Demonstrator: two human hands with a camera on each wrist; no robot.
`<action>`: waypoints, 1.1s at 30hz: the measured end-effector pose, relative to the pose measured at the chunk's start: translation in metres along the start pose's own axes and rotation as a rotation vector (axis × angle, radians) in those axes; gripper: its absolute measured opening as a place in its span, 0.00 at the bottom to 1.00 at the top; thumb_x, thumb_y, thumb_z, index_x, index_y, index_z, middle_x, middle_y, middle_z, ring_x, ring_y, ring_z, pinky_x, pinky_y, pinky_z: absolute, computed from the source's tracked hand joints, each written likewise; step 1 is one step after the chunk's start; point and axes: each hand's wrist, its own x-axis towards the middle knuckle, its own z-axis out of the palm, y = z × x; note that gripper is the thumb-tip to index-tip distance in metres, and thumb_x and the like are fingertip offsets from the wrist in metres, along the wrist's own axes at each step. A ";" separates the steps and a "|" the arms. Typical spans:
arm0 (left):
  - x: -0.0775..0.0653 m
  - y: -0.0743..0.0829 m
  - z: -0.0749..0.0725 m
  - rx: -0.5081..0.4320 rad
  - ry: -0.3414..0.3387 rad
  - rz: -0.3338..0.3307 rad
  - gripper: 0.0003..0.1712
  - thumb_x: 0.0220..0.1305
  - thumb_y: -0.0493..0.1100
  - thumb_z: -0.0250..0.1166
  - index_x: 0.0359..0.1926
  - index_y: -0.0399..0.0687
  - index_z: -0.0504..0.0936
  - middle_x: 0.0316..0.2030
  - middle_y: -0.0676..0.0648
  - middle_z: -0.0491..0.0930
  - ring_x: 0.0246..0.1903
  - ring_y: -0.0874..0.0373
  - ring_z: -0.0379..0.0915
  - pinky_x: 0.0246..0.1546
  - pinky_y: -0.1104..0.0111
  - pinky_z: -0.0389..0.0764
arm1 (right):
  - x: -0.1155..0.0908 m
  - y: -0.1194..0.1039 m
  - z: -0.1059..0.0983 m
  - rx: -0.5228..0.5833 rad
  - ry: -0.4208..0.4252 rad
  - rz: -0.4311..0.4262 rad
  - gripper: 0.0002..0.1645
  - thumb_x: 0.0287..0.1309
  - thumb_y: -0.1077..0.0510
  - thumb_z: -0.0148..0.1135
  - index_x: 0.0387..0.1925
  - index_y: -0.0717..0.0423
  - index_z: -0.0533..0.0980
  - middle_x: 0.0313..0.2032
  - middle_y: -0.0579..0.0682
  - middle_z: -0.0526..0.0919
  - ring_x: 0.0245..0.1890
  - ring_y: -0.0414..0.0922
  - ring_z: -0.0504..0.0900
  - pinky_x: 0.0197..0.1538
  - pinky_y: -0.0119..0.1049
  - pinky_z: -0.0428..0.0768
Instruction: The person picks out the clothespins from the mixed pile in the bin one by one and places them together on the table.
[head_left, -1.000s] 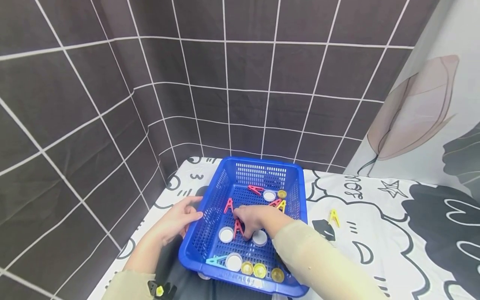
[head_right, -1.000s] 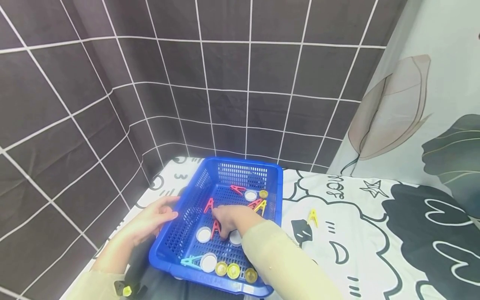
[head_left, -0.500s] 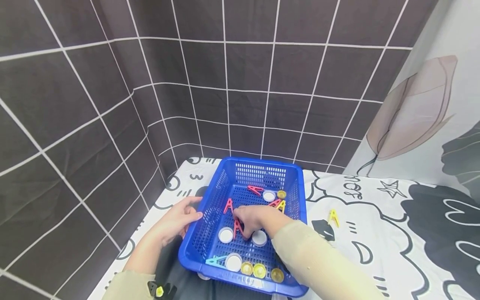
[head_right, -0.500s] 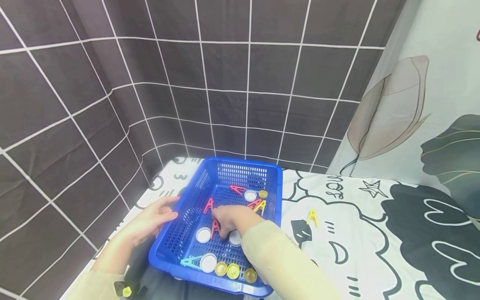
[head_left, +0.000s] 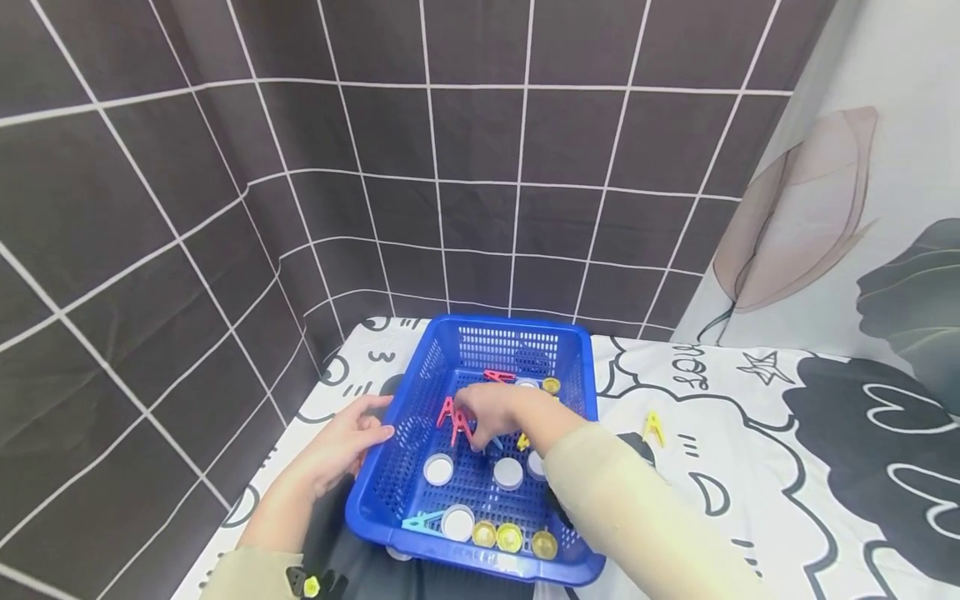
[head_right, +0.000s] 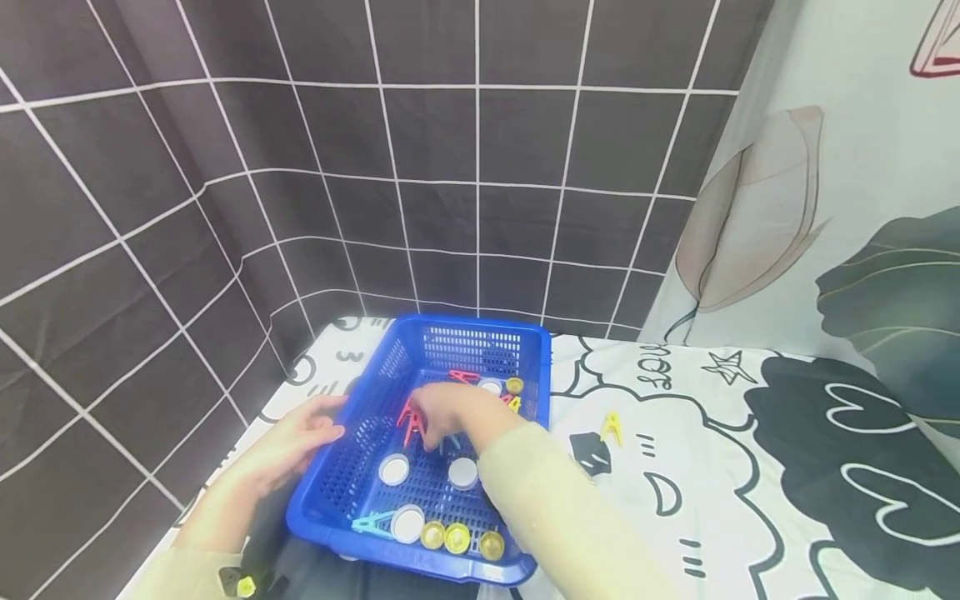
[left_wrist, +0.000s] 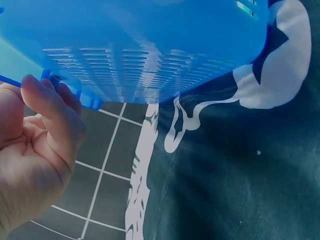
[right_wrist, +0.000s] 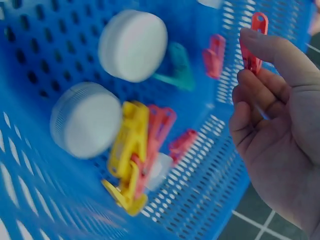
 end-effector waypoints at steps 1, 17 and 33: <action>0.000 0.000 0.000 -0.003 0.001 -0.004 0.34 0.63 0.40 0.60 0.67 0.38 0.58 0.25 0.45 0.73 0.16 0.56 0.68 0.12 0.68 0.70 | -0.003 0.000 -0.005 0.009 0.006 0.003 0.38 0.42 0.56 0.74 0.57 0.57 0.70 0.42 0.47 0.77 0.43 0.41 0.74 0.50 0.36 0.75; 0.000 -0.004 0.002 -0.093 -0.034 0.001 0.35 0.63 0.38 0.58 0.68 0.37 0.54 0.25 0.47 0.72 0.20 0.58 0.72 0.19 0.66 0.77 | -0.079 0.060 -0.070 0.097 0.141 0.112 0.40 0.43 0.55 0.70 0.59 0.62 0.67 0.44 0.54 0.76 0.46 0.50 0.74 0.51 0.43 0.76; 0.000 -0.006 0.001 -0.149 -0.045 0.008 0.35 0.64 0.40 0.58 0.68 0.39 0.54 0.32 0.42 0.77 0.31 0.48 0.79 0.33 0.54 0.82 | -0.163 0.151 -0.056 0.169 0.170 0.277 0.39 0.44 0.54 0.69 0.56 0.66 0.66 0.43 0.58 0.75 0.42 0.54 0.75 0.43 0.49 0.77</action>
